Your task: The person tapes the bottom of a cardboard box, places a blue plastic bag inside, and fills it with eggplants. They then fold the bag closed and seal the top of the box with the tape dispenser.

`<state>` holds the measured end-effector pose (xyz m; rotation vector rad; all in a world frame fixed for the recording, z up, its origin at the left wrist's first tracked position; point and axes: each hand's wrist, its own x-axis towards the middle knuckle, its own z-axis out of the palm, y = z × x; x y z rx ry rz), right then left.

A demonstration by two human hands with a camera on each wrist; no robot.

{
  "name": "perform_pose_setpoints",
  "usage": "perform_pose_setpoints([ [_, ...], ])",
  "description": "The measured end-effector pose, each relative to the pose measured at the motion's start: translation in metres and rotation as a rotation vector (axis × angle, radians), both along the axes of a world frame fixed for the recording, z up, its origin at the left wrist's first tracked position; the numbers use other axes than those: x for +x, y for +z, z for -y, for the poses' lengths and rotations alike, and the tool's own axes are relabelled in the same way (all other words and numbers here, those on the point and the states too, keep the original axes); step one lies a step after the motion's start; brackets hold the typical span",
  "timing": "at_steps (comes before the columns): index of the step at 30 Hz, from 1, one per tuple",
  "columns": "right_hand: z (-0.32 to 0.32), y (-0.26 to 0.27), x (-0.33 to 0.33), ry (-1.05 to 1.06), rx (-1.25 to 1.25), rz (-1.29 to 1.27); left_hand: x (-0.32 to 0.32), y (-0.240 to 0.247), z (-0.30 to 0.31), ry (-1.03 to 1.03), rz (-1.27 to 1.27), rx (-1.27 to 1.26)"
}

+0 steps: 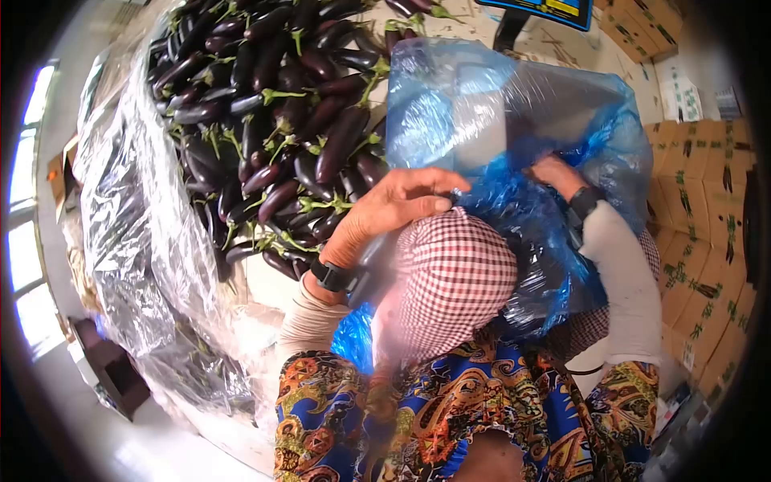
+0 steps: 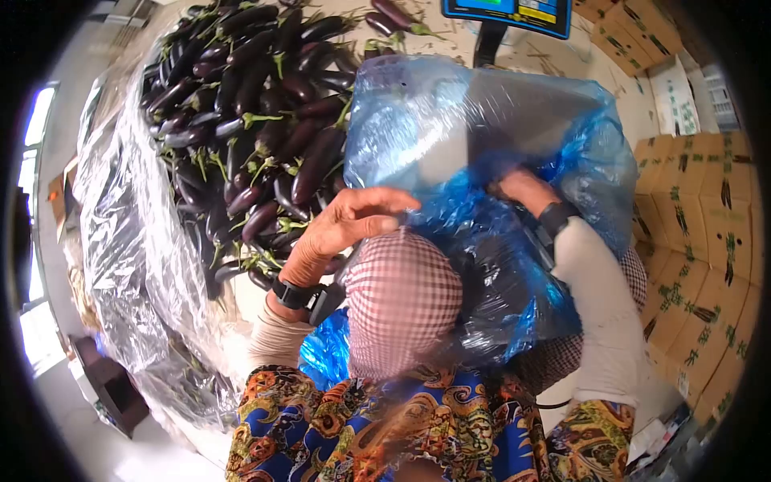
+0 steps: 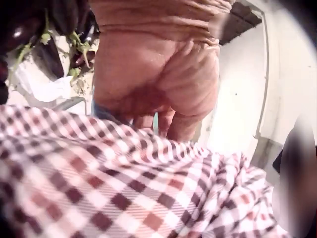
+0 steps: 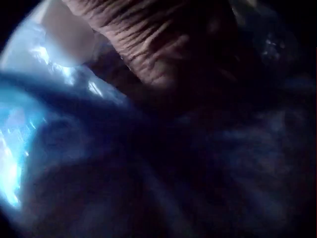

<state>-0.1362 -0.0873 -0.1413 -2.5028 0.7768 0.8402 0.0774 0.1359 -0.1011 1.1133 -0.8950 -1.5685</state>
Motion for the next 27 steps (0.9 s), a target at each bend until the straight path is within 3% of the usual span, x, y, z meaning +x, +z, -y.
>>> perform_pose_setpoints([
  [3,-0.013,-0.028,-0.019,0.03,0.006,0.03,0.011,-0.031,-0.035,0.201,-0.033,-0.002],
  [5,-0.022,-0.044,-0.03,0.041,-0.002,0.036,0.027,-0.059,-0.056,0.551,-0.269,0.05],
  [7,-0.026,-0.053,-0.04,0.035,-0.003,0.044,0.044,-0.063,-0.064,0.864,0.03,0.203],
  [9,-0.023,-0.053,-0.048,0.022,0.027,0.067,0.07,-0.096,-0.079,0.814,0.446,0.249],
  [10,-0.022,-0.05,-0.052,0.006,0.054,0.092,0.081,-0.116,-0.083,0.818,0.442,0.247],
  [11,-0.018,-0.045,-0.056,-0.01,0.096,0.132,0.09,-0.138,-0.085,0.774,0.803,0.192],
  [12,-0.014,-0.037,-0.06,-0.044,0.181,0.202,0.093,-0.145,-0.079,0.713,1.159,0.131],
  [13,-0.008,-0.027,-0.063,-0.098,0.315,0.302,0.096,-0.153,-0.073,0.716,1.15,0.129],
  [15,0.004,-0.018,-0.063,-0.205,0.611,0.468,0.097,-0.165,-0.06,0.607,1.546,0.097],
  [16,0.009,-0.016,-0.045,0.012,0.44,0.088,0.097,-0.17,-0.055,0.51,1.559,0.247],
  [17,0.014,-0.015,-0.034,0.226,0.258,-0.289,0.098,-0.176,-0.048,0.513,1.553,0.242],
  [19,0.034,-0.063,-0.078,0.557,0.172,-0.001,0.099,-0.186,-0.04,0.46,1.541,0.443],
  [21,0.019,-0.068,-0.071,0.164,-0.06,-0.182,0.104,-0.191,-0.04,0.472,1.58,0.44],
  [23,0.019,-0.058,-0.075,0.036,-0.038,-0.118,0.115,-0.205,-0.053,0.645,0.887,0.298],
  [24,0.02,-0.049,-0.074,-0.009,0.017,-0.052,0.109,-0.187,-0.058,0.649,0.726,0.215],
  [26,0.022,-0.024,-0.072,-0.149,0.231,0.121,0.092,-0.154,-0.075,0.715,-0.015,0.408],
  [27,0.021,-0.009,-0.071,-0.24,0.363,0.213,0.084,-0.147,-0.082,0.716,-0.014,0.407],
])
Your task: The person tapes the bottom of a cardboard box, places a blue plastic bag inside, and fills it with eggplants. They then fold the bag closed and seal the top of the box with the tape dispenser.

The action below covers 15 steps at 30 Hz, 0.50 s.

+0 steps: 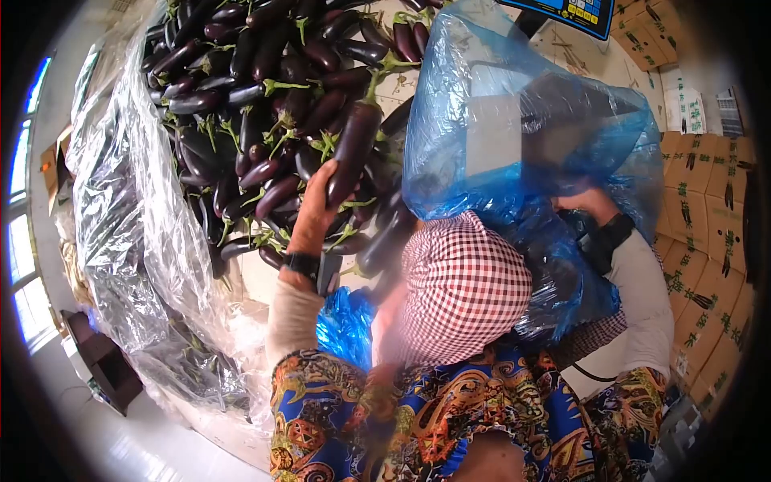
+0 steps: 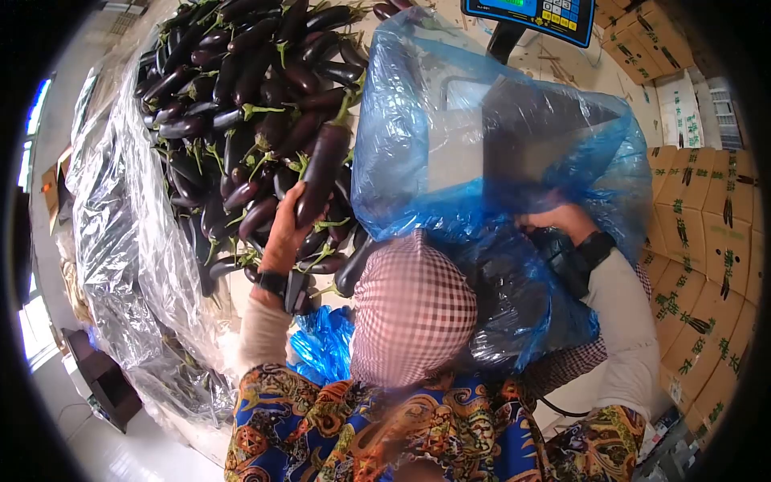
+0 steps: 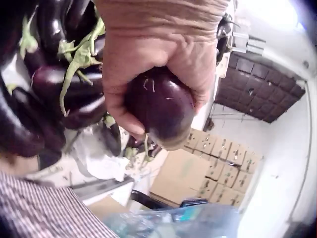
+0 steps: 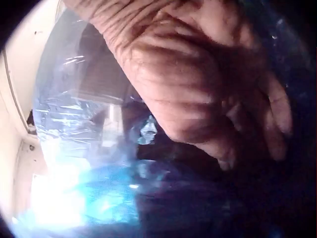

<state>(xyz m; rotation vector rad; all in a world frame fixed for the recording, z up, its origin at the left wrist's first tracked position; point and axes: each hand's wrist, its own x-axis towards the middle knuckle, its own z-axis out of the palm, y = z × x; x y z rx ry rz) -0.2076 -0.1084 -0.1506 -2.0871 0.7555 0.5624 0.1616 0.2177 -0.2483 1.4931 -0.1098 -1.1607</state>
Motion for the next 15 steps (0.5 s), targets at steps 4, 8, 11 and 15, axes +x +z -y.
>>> perform_pose_setpoints([
  [4,-0.006,0.038,0.014,-0.297,0.468,0.228,-0.027,0.029,-0.016,0.272,-0.611,-0.423],
  [8,0.016,0.023,0.026,-0.46,0.936,0.409,-0.038,0.061,-0.011,0.292,-0.771,-0.657],
  [11,0.016,0.045,0.053,-0.614,0.993,0.364,-0.044,0.083,-0.003,0.259,-0.795,-0.724],
  [15,0.004,0.016,0.036,-0.231,0.339,0.1,-0.054,0.113,0.015,0.223,-0.821,-0.757],
])
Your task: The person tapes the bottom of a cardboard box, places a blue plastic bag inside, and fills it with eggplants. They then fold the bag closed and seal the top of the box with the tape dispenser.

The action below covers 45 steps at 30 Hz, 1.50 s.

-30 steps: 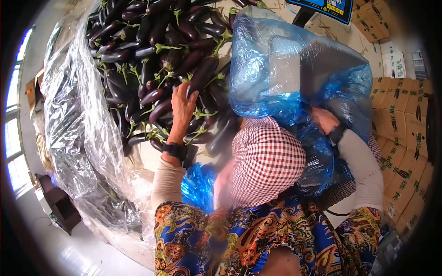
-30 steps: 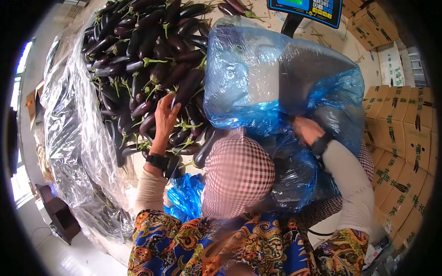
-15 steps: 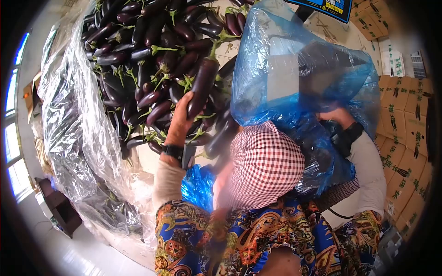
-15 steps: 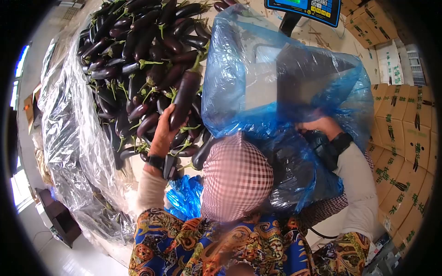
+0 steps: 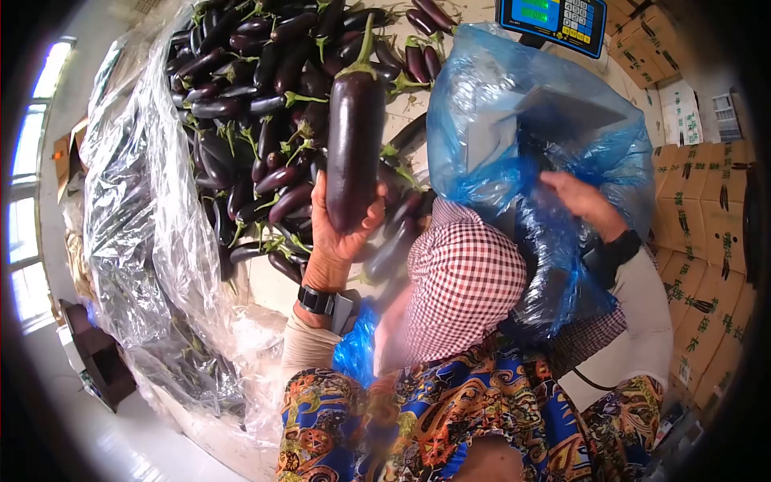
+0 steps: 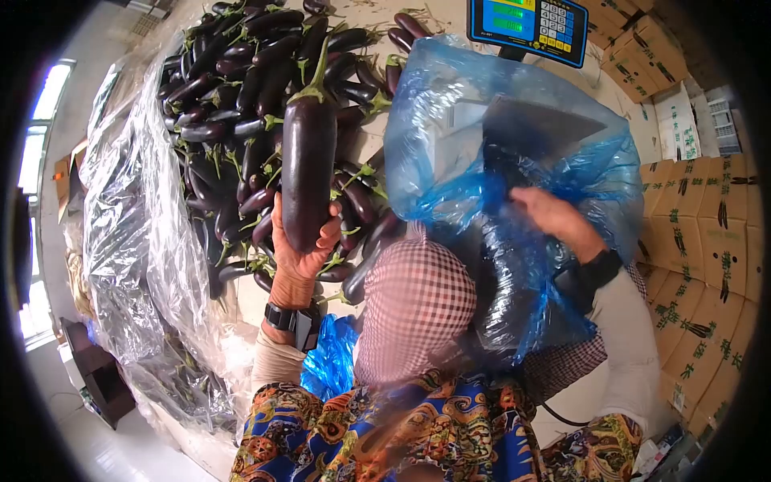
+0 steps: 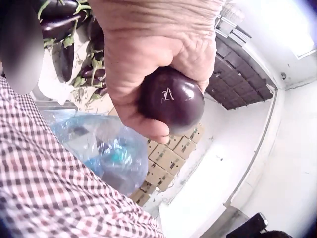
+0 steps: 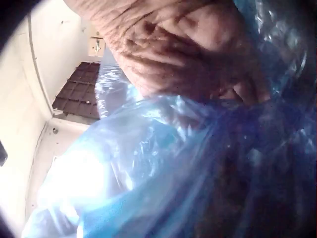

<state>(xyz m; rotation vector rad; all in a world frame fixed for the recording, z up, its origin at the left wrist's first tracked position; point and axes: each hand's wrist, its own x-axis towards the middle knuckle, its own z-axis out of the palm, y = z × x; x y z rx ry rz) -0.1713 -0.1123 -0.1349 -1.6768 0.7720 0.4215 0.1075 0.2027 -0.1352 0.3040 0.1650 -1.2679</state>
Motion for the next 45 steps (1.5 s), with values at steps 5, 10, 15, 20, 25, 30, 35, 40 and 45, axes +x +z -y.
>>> perform_pose_setpoints([
  [5,-0.02,0.039,-0.005,0.454,-0.541,0.053,-0.013,0.024,0.01,-0.027,0.001,0.064],
  [10,-0.035,0.112,0.021,0.094,-0.666,0.257,-0.022,0.057,0.026,-0.117,-0.049,-0.126],
  [15,-0.064,0.165,0.038,-0.16,-0.127,0.518,-0.037,0.088,0.05,-0.251,-0.041,-0.199],
  [20,-0.09,0.164,0.064,-0.198,0.376,0.903,-0.075,0.146,0.077,-0.495,0.144,-0.076],
  [25,-0.093,0.178,0.038,-0.58,0.718,0.833,-0.094,0.16,0.088,-0.718,0.779,-0.022],
  [30,-0.078,0.214,-0.031,-0.662,0.368,0.463,-0.061,0.15,0.086,-0.645,1.428,0.081],
  [35,-0.067,0.211,-0.072,-0.562,0.303,-0.046,-0.038,0.085,0.099,-0.532,1.479,0.164],
  [40,-0.072,0.176,-0.088,-0.223,-0.299,0.309,-0.037,0.026,0.124,-0.609,1.725,0.237],
  [45,-0.044,0.2,-0.071,-0.269,0.147,-0.078,-0.033,0.009,0.128,-0.515,1.636,0.286],
])
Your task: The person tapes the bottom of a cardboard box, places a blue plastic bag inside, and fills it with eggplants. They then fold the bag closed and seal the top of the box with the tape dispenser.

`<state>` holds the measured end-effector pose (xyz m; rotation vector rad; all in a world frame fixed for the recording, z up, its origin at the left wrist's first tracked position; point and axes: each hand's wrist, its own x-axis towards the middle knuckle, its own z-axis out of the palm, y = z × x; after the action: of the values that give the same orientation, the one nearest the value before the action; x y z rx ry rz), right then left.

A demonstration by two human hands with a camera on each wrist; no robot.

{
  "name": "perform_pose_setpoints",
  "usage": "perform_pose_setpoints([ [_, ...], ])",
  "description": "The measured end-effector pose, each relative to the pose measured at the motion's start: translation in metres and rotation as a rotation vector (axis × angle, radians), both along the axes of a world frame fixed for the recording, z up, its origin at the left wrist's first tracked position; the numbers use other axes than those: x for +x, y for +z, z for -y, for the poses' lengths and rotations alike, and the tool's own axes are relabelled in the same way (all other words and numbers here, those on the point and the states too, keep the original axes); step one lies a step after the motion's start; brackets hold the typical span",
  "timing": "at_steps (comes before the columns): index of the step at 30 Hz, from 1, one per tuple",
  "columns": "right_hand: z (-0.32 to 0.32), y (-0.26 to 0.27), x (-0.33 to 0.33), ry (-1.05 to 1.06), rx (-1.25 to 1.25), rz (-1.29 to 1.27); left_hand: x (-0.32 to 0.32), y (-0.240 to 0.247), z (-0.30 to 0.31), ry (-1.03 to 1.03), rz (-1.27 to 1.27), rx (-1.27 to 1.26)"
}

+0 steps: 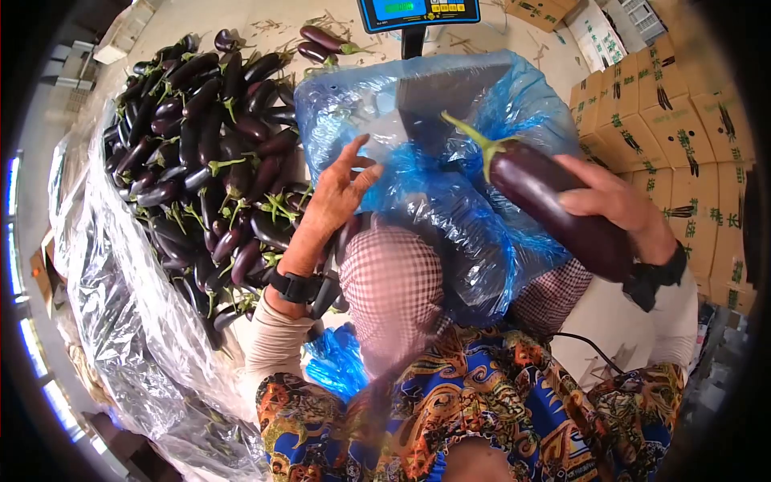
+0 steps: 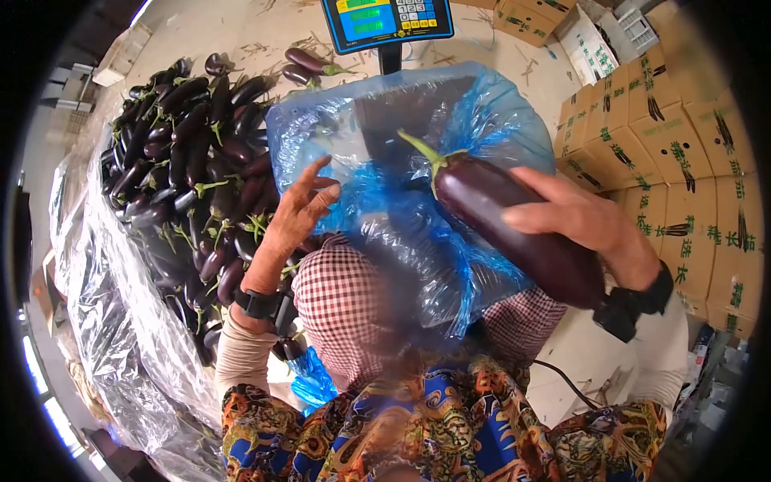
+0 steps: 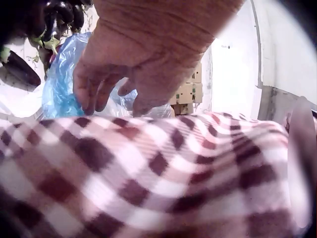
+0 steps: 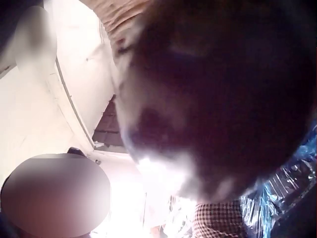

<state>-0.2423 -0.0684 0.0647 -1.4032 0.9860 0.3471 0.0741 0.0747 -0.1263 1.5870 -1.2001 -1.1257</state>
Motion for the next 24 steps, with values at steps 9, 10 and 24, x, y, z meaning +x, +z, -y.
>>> perform_pose_setpoints([
  [9,-0.022,0.013,-0.016,-0.036,0.034,-0.061,0.008,-0.014,0.012,0.004,-0.128,0.105],
  [10,-0.021,0.003,-0.015,-0.034,0.038,-0.083,0.006,-0.013,0.014,0.0,-0.126,0.104],
  [24,0.025,-0.209,0.09,-0.055,-0.207,-0.117,0.004,-0.019,0.002,-0.053,-0.093,0.116],
])
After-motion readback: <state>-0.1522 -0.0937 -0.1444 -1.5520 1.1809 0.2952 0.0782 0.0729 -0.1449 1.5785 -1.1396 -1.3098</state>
